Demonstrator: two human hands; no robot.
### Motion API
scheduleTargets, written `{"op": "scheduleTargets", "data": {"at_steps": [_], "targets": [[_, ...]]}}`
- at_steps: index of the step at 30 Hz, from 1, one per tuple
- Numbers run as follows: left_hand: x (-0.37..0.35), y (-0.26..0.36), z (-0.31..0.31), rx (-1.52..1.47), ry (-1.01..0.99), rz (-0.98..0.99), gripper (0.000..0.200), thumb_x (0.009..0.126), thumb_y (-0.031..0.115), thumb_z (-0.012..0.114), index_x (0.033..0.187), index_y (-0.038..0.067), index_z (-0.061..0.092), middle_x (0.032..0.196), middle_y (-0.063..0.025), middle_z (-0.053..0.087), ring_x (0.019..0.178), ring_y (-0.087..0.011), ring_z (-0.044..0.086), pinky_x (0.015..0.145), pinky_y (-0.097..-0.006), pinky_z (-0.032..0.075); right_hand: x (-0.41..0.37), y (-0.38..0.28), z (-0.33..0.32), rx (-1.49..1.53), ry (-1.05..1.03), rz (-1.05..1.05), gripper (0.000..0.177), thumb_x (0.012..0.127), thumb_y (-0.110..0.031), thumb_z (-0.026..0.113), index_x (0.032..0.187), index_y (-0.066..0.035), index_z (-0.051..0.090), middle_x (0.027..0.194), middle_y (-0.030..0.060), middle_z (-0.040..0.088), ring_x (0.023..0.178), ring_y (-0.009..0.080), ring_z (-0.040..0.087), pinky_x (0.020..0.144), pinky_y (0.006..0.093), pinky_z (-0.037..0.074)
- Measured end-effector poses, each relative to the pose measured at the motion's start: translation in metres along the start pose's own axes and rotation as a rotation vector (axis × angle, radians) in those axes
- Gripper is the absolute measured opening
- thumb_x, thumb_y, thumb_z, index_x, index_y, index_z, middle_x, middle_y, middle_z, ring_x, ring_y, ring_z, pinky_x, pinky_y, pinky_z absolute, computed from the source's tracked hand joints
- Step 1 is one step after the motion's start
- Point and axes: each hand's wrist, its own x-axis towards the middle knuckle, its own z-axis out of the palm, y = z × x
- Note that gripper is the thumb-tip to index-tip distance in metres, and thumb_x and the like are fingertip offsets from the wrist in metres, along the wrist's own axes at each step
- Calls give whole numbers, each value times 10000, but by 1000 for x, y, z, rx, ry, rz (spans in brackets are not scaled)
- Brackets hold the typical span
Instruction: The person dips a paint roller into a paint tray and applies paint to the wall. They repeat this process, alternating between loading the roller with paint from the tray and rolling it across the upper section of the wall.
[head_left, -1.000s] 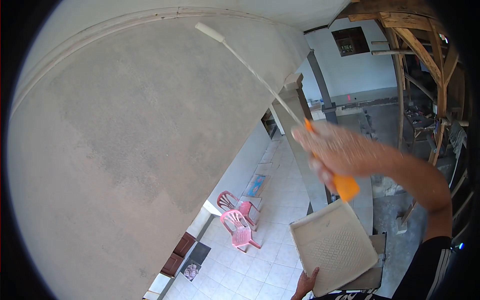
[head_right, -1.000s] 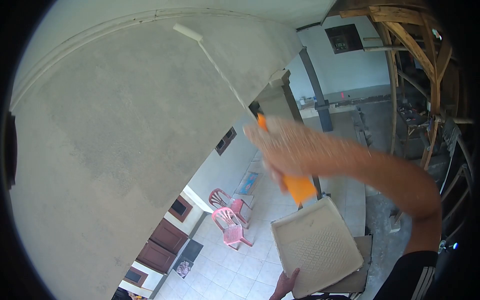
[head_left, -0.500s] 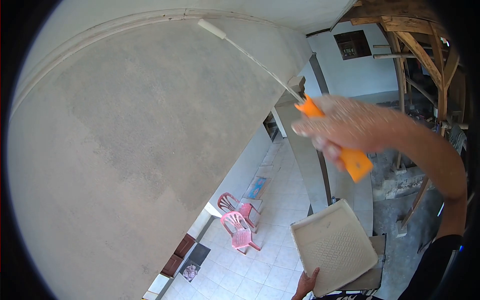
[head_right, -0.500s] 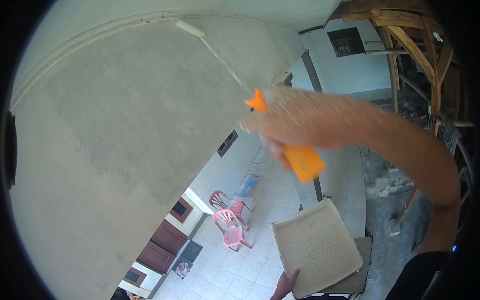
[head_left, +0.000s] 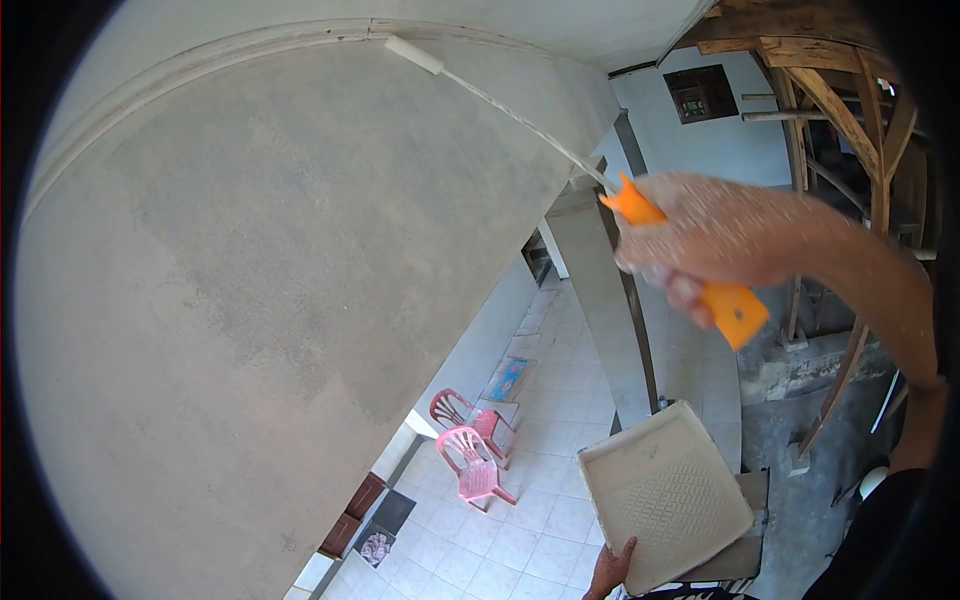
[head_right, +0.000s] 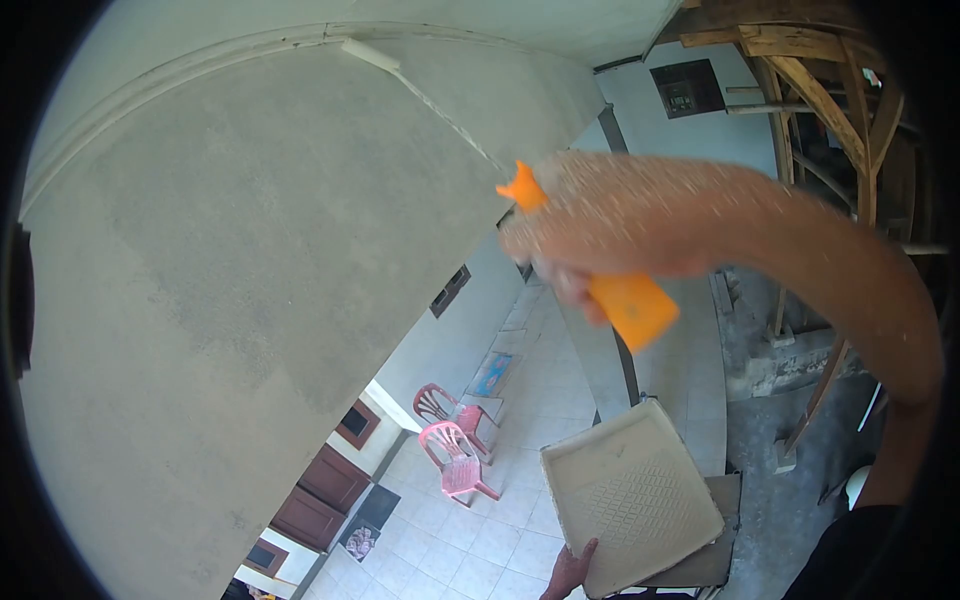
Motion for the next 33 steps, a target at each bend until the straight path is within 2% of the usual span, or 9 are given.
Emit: {"op": "scheduleTargets", "data": {"at_steps": [2, 4, 13, 16, 22, 27, 31, 32, 33], "targets": [[-1, -11, 3, -4, 25, 77, 588, 913, 437, 587, 1219, -61, 527, 1043, -211, 665, 940, -311, 654, 803, -400, 522, -27, -18, 14, -38, -68, 108, 334, 954, -341, 527, 1093, -58, 417, 755, 50, 515, 682, 196, 585, 671, 354, 503], [2, -9, 1, 67, 66, 205, 588, 912, 437, 589, 1216, -62, 527, 1040, -210, 665, 933, -308, 656, 801, -397, 523, -41, -26, 19, -8, -78, 118, 316, 952, -337, 528, 1064, -60, 428, 744, 49, 525, 671, 192, 588, 659, 352, 505], [-2, -2, -1, -18, -30, -4, 576, 906, 433, 603, 1202, -57, 543, 1058, -218, 657, 944, -297, 650, 800, -393, 517, 15, 10, -15, 179, 23, 66, 258, 940, -317, 534, 935, -66, 476, 699, 46, 568, 620, 174, 603, 605, 343, 512], [2, -16, 1, 63, 26, 99, 583, 906, 431, 604, 1213, -60, 534, 1053, -224, 655, 926, -293, 655, 780, -383, 524, -6, 2, 2, 60, -18, 46, 251, 936, -311, 536, 892, -68, 492, 683, 45, 582, 603, 167, 608, 588, 340, 515], [-5, 2, 0, -70, -44, -49, 621, 910, 464, 583, 1230, -64, 519, 1053, -234, 649, 954, -305, 643, 808, -409, 516, -42, 16, 31, 5, -88, 76, 258, 928, -298, 540, 806, -72, 525, 653, 43, 610, 569, 155, 619, 552, 335, 520], [4, -3, 0, 147, -5, -18, 569, 920, 412, 581, 1218, -70, 529, 1070, -236, 651, 994, -311, 643, 843, -389, 507, 13, 48, 8, 144, 48, 43, 302, 938, -292, 523, 741, -64, 533, 642, 41, 631, 554, 143, 639, 532, 318, 532], [-7, 0, 2, 45, 12, 57, 606, 919, 452, 577, 1225, -69, 519, 1039, -225, 655, 935, -289, 643, 788, -390, 517, 14, 68, 32, -353, -52, -161, 326, 964, -282, 491, 727, -58, 511, 634, 43, 598, 543, 149, 645, 544, 304, 552], [-6, 9, -3, 91, -50, -7, 597, 921, 444, 578, 1222, -69, 522, 1041, -225, 655, 937, -288, 642, 790, -389, 516, 10, 74, 42, -469, -104, -210, 329, 967, -281, 488, 727, -56, 507, 632, 42, 586, 542, 149, 645, 546, 301, 555], [-5, 14, -8, 133, -109, -69, 587, 923, 435, 579, 1219, -69, 525, 1042, -225, 655, 940, -287, 641, 792, -389, 515, -1, 85, 58, -398, -114, -150, 282, 963, -271, 492, 789, -50, 485, 636, 44, 572, 533, 140, 637, 529, 291, 549]]}}
